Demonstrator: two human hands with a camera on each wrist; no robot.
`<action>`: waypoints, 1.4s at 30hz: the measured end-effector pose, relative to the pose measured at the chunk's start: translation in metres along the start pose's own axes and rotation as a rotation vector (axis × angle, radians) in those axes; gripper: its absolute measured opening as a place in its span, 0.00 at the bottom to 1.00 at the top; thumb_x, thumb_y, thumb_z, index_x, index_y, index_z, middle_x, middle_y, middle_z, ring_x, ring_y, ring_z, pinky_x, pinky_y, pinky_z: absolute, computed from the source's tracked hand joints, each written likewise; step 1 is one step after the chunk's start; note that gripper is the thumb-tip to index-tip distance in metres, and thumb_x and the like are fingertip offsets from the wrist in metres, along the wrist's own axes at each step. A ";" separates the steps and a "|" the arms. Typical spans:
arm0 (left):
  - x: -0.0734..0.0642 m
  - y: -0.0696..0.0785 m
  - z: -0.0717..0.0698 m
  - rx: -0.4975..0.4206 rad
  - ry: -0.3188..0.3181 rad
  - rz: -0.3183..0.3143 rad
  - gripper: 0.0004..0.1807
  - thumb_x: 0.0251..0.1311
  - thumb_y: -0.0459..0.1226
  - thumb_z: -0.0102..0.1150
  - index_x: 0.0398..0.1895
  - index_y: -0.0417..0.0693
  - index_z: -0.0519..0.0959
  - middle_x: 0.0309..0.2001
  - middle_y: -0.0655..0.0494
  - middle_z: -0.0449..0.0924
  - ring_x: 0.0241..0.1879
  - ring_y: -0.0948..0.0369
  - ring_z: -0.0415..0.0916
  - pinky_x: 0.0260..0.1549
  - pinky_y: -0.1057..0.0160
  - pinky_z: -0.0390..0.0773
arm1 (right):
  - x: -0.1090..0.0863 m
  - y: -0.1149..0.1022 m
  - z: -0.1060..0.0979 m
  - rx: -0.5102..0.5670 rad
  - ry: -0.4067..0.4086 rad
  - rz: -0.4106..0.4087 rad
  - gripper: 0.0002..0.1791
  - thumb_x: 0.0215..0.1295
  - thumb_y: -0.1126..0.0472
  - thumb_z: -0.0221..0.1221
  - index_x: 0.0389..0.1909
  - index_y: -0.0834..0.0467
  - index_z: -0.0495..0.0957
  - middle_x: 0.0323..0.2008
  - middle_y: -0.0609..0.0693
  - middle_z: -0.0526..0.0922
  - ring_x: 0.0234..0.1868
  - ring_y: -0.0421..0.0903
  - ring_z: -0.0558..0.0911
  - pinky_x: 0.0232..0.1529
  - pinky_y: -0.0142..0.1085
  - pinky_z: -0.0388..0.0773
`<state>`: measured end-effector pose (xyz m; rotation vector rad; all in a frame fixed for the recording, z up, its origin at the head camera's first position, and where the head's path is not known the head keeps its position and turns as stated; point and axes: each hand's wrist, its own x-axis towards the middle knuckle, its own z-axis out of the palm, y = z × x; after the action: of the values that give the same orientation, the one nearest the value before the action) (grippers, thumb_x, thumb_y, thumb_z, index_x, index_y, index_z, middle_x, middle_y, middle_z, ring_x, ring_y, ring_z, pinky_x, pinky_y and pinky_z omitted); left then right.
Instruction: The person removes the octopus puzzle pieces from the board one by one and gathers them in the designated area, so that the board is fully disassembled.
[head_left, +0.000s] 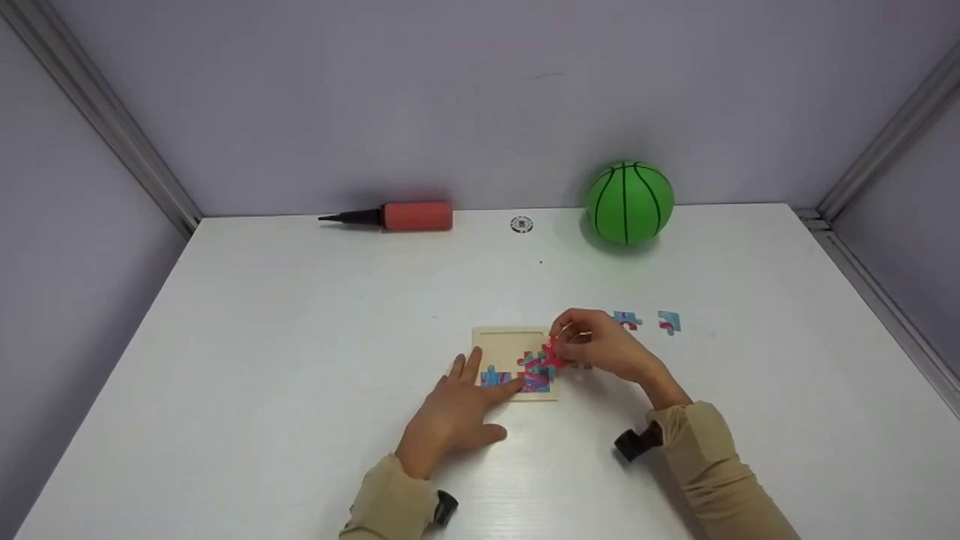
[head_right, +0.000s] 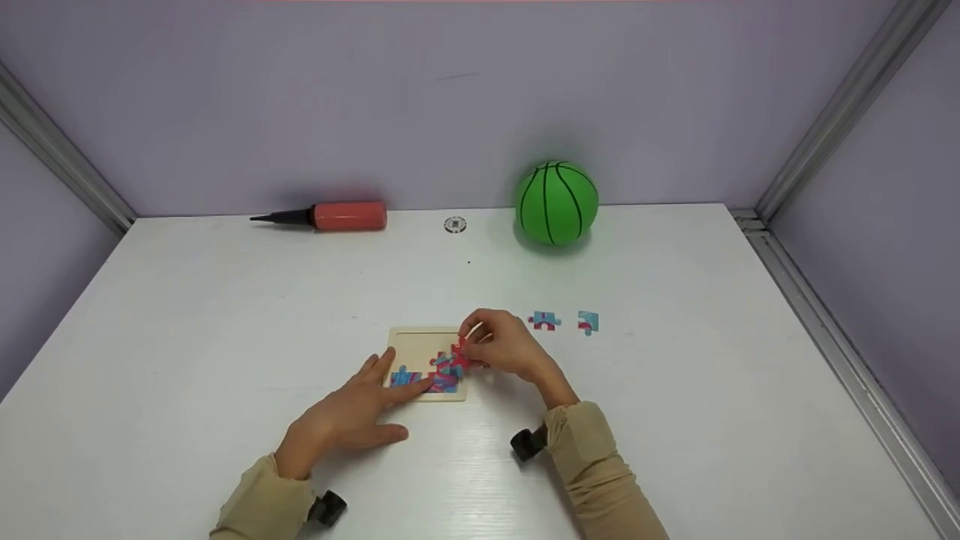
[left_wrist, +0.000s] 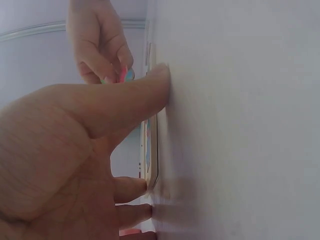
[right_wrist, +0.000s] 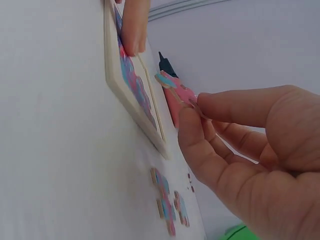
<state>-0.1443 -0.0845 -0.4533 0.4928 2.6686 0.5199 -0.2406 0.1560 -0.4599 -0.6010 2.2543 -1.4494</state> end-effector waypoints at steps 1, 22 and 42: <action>0.000 0.000 0.000 -0.003 -0.001 -0.004 0.35 0.58 0.48 0.62 0.70 0.69 0.64 0.75 0.36 0.39 0.71 0.36 0.40 0.63 0.39 0.56 | -0.003 0.002 -0.004 -0.002 0.009 0.006 0.09 0.63 0.69 0.59 0.43 0.65 0.76 0.34 0.56 0.79 0.33 0.49 0.79 0.36 0.35 0.79; -0.001 -0.002 0.002 -0.023 0.023 0.002 0.35 0.58 0.46 0.62 0.70 0.67 0.65 0.74 0.35 0.38 0.71 0.35 0.40 0.63 0.38 0.56 | -0.051 0.036 -0.069 -0.069 0.134 0.108 0.11 0.63 0.68 0.59 0.46 0.67 0.75 0.38 0.58 0.77 0.39 0.49 0.77 0.37 0.34 0.79; 0.000 0.000 0.002 -0.032 0.007 0.002 0.35 0.58 0.46 0.63 0.70 0.66 0.65 0.74 0.35 0.37 0.72 0.36 0.38 0.64 0.38 0.54 | -0.056 0.041 -0.066 -0.261 0.280 0.158 0.11 0.58 0.64 0.66 0.39 0.64 0.79 0.34 0.55 0.81 0.34 0.47 0.76 0.29 0.33 0.75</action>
<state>-0.1430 -0.0838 -0.4552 0.4857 2.6618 0.5656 -0.2351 0.2510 -0.4663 -0.2987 2.6676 -1.2365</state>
